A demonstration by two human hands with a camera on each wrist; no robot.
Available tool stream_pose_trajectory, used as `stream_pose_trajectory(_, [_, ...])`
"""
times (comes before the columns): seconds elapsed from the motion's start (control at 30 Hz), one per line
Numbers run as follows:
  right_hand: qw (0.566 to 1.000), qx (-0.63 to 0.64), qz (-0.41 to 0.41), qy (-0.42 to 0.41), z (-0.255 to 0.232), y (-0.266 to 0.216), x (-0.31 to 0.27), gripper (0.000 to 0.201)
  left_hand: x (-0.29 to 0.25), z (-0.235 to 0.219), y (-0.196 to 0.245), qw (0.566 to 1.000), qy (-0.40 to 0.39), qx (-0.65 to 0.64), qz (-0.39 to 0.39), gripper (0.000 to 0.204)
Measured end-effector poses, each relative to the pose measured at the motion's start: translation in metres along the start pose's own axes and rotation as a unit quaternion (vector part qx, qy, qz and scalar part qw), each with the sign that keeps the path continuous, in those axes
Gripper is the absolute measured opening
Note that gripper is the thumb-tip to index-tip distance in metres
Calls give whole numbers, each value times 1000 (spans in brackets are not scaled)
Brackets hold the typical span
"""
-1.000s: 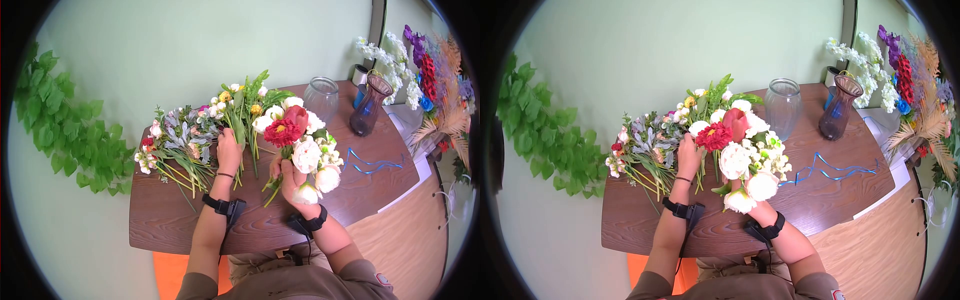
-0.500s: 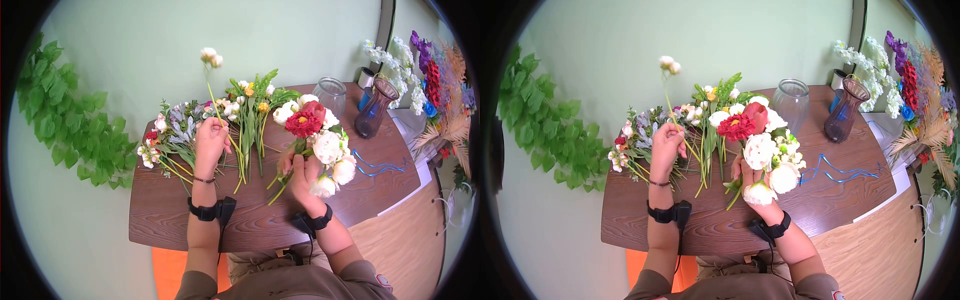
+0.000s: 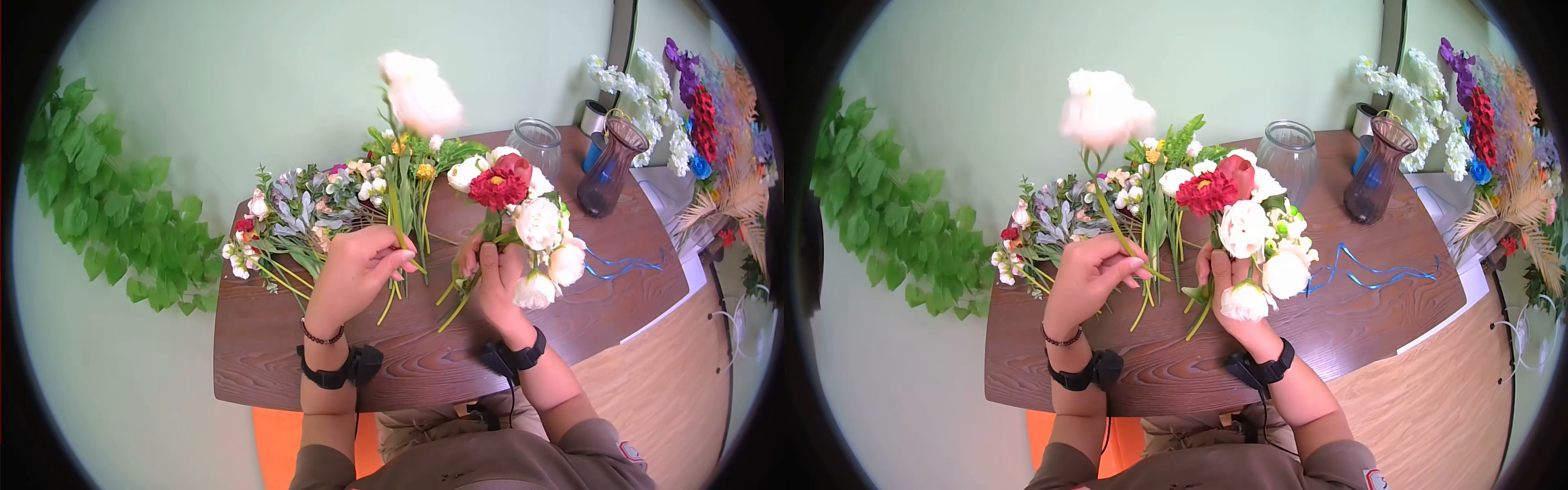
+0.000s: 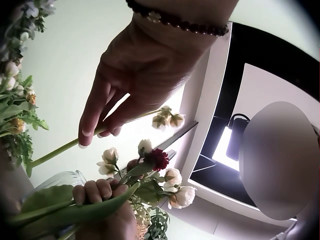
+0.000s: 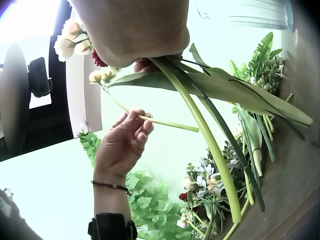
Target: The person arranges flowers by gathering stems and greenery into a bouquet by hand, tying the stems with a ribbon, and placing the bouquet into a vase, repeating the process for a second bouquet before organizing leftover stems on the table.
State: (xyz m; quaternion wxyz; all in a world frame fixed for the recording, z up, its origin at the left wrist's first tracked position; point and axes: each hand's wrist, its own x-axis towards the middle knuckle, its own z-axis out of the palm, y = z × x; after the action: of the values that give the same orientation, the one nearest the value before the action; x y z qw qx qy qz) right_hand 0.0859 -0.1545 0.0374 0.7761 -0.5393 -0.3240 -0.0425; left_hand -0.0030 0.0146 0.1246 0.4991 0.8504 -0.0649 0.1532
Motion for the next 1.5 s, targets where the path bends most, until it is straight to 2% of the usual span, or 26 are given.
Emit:
stream_pose_trajectory(0.13, [1000,1,4,-16,-1,-1,-1,22,0,7,5,995,-38,84,26,9])
stream_pose_trajectory(0.27, [999,-21,2,-28,-4,3,-1,21,5,20,0,987,-75,122,74,11])
stream_pose_trajectory(0.4, [1000,1,-4,-19,-1,2,-2,21,6,33,-10,983,-93,132,86,9])
stream_pose_trajectory(0.47, [998,-57,-7,-2,0,-1,-4,22,5,38,-12,973,-132,162,95,10])
stream_pose_trajectory(0.57, [997,-72,6,-17,-2,4,-7,23,2,47,-16,970,-146,183,70,13])
stream_pose_trajectory(0.6, [982,-181,-44,11,1,8,-6,24,2,48,-15,971,-142,181,67,13])
stream_pose_trajectory(0.63, [983,-181,-44,6,2,7,-5,24,2,49,-13,965,-151,202,70,14])
stream_pose_trajectory(0.7, [998,-17,-45,-43,7,-3,0,25,1,51,-10,960,-157,220,71,15])
stream_pose_trajectory(0.77, [997,-8,-55,-58,6,-5,1,23,0,54,-9,956,-115,256,88,18])
stream_pose_trajectory(0.83, [998,53,14,-42,7,-11,0,21,3,58,-18,960,-113,238,100,19])
stream_pose_trajectory(0.9, [997,56,17,-55,1,-3,0,20,6,60,-30,962,-112,220,113,21])
stream_pose_trajectory(0.97, [995,87,-19,-52,1,-1,4,21,8,62,-38,964,-115,208,117,22])
stream_pose_trajectory(1.0, [994,105,-20,-32,2,1,4,22,11,61,-37,964,-115,208,117,22])
stream_pose_trajectory(1.07, [994,106,-21,-8,4,-1,4,22,17,57,-35,982,-170,77,39,22])
stream_pose_trajectory(1.1, [994,108,-21,17,4,-2,3,23,21,54,-38,981,-171,78,39,22])
stream_pose_trajectory(1.17, [993,111,-21,21,2,-2,3,22,28,49,-52,977,-177,-46,-110,22])
stream_pose_trajectory(1.2, [993,114,-21,25,1,-2,4,22,32,48,-64,982,-144,-24,-122,22])
stream_pose_trajectory(1.23, [993,115,-22,29,1,-2,4,22,36,50,-75,982,-147,-22,-121,22])
stream_pose_trajectory(1.3, [990,139,10,15,0,-4,2,22,44,55,-96,985,-10,13,-172,22])
stream_pose_trajectory(1.33, [990,139,10,19,0,-4,2,22,49,58,-106,985,-14,15,-171,22])
stream_pose_trajectory(1.4, [989,145,17,16,1,-5,1,22,60,64,-124,975,59,154,-147,21])
stream_pose_trajectory(1.43, [989,145,16,17,1,-5,1,22,65,67,-133,975,58,154,-147,21])
stream_pose_trajectory(1.47, [991,131,17,10,1,-6,1,22,70,70,-142,948,116,279,-103,21])
stream_pose_trajectory(1.5, [993,118,17,4,1,-7,0,22,75,71,-142,899,171,398,-56,22])
